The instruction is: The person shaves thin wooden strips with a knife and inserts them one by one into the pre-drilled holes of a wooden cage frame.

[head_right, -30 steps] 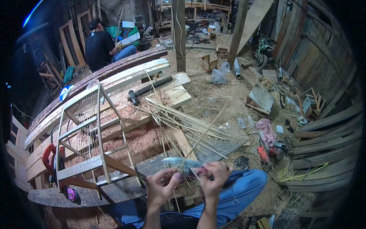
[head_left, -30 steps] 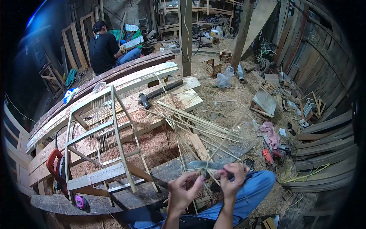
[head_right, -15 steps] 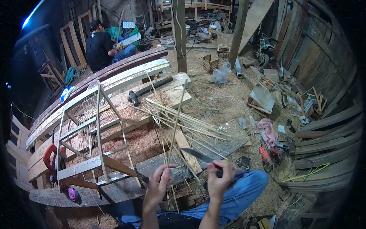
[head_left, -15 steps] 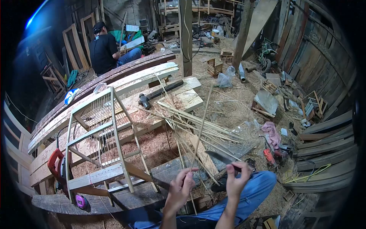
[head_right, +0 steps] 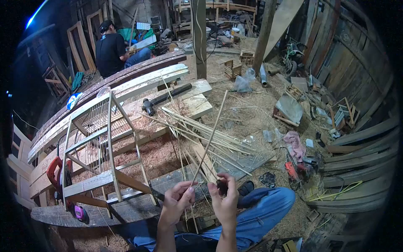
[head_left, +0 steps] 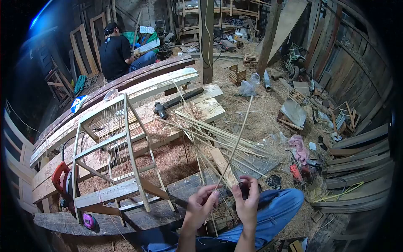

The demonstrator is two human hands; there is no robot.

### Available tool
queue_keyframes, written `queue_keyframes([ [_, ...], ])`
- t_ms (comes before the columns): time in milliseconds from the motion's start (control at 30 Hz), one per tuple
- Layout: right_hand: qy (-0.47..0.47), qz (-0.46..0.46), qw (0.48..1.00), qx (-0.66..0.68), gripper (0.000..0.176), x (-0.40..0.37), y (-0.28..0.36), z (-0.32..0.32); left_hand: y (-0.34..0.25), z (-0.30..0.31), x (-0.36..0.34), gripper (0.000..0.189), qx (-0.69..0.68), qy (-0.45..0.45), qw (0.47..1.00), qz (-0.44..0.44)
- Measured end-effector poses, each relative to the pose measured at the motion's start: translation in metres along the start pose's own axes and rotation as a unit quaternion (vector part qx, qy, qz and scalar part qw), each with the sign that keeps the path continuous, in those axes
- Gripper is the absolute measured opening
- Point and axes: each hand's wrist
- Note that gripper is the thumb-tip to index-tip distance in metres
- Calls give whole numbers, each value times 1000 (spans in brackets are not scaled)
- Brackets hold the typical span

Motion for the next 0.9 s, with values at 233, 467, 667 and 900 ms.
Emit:
queue_keyframes([
  [233,27,29,999,17,37,-4,-11,-11,7,5,0,26,-73,27,996,31],
  [467,92,-29,994,44,33,0,-15,1,10,8,-1,17,-94,-10,995,33],
  [667,109,21,993,-45,42,-1,-16,2,14,6,-4,12,-86,-38,995,38],
  [900,88,130,984,-84,39,-3,-10,-5,19,8,-4,13,-49,-26,998,2],
])
Point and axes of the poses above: each hand's wrist, its own x-axis towards the middle knuckle, its own z-axis out of the back of the hand, y = z × x, and after that the axes turned 7 degrees about -z, right-handed
